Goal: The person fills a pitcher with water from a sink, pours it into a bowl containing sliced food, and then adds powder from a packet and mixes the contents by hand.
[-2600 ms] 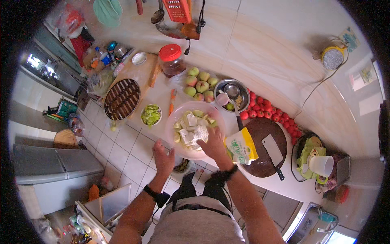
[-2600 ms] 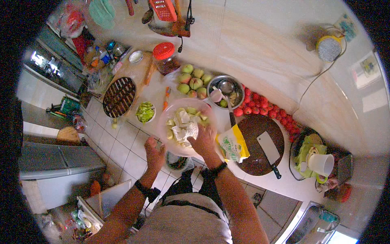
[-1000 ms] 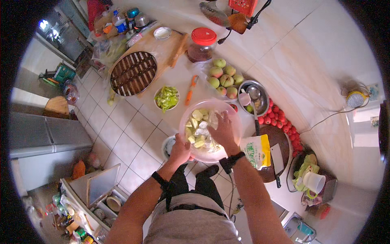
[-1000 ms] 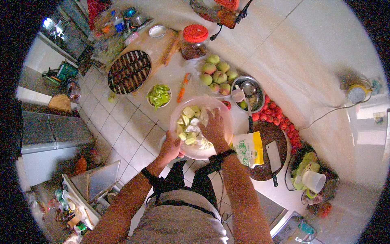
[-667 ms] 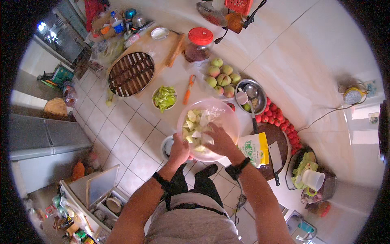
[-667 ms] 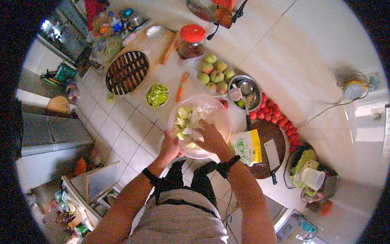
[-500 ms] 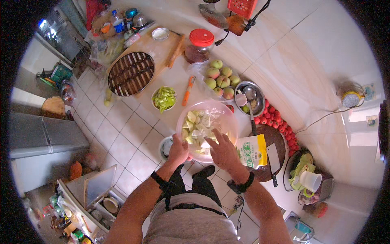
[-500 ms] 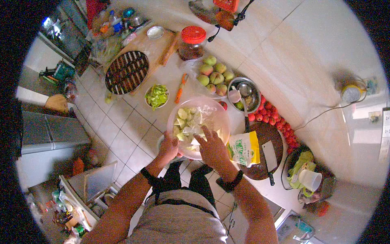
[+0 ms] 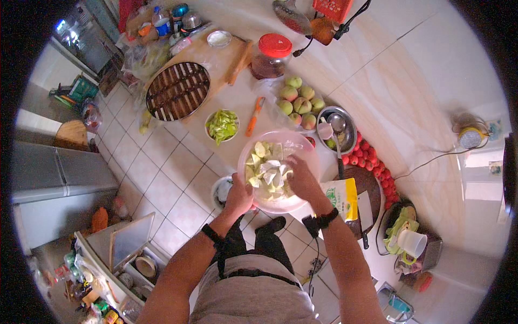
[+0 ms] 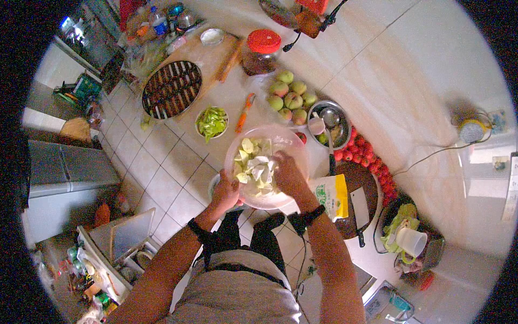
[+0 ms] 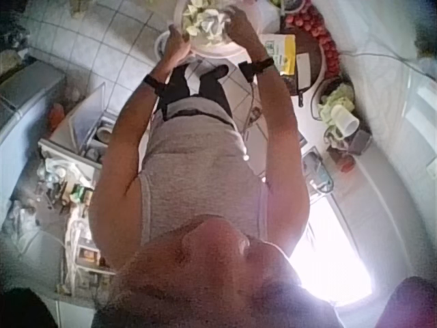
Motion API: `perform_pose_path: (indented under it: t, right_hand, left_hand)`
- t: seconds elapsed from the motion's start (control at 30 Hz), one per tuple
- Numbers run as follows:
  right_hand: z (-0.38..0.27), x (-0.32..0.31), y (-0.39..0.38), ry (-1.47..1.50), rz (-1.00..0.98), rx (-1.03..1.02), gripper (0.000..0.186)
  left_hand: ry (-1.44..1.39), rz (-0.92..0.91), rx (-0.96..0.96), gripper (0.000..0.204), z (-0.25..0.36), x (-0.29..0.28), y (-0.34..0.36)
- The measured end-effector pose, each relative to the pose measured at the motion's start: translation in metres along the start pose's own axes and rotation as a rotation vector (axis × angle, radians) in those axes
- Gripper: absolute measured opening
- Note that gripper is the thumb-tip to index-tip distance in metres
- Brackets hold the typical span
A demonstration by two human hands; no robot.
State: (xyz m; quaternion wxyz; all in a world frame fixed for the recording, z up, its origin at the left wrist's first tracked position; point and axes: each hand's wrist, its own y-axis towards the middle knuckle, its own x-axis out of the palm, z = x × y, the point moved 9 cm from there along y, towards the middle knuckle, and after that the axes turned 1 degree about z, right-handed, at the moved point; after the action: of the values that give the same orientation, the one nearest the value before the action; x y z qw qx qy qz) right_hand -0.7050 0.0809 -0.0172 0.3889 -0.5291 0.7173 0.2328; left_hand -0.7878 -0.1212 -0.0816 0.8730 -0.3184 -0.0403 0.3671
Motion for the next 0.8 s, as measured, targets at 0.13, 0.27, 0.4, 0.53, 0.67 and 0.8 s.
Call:
perform_pose_path:
  t: [0.13,0.27,0.4,0.53,0.67,0.8]
  right_hand:
    - [0.067,0.009,0.031,0.175,0.167,0.205,0.058]
    - [0.029,0.055,0.048,0.121,-0.173,0.422,0.078]
    - [0.005,0.043,0.027,0.132,-0.189,0.221,0.073]
    - [-0.019,0.006,-0.010,0.030,-0.289,0.051,0.060]
    - [-0.058,-0.005,-0.038,-0.153,-0.168,-0.226,0.039]
    - [-0.070,0.058,-0.041,-0.273,-0.271,-0.356,0.038]
  left_hand:
    - [0.028,-0.034,0.076,0.041,0.018,0.018,0.000]
    - [0.102,0.016,0.093,0.040,0.000,0.010,0.005]
    - [0.076,0.011,0.045,0.040,0.006,0.011,0.006]
    - [0.035,-0.009,0.028,0.039,0.011,0.011,0.002]
    - [0.162,-0.010,0.128,0.041,0.006,0.012,0.009]
    - [0.137,-0.029,0.118,0.039,-0.003,0.015,0.017]
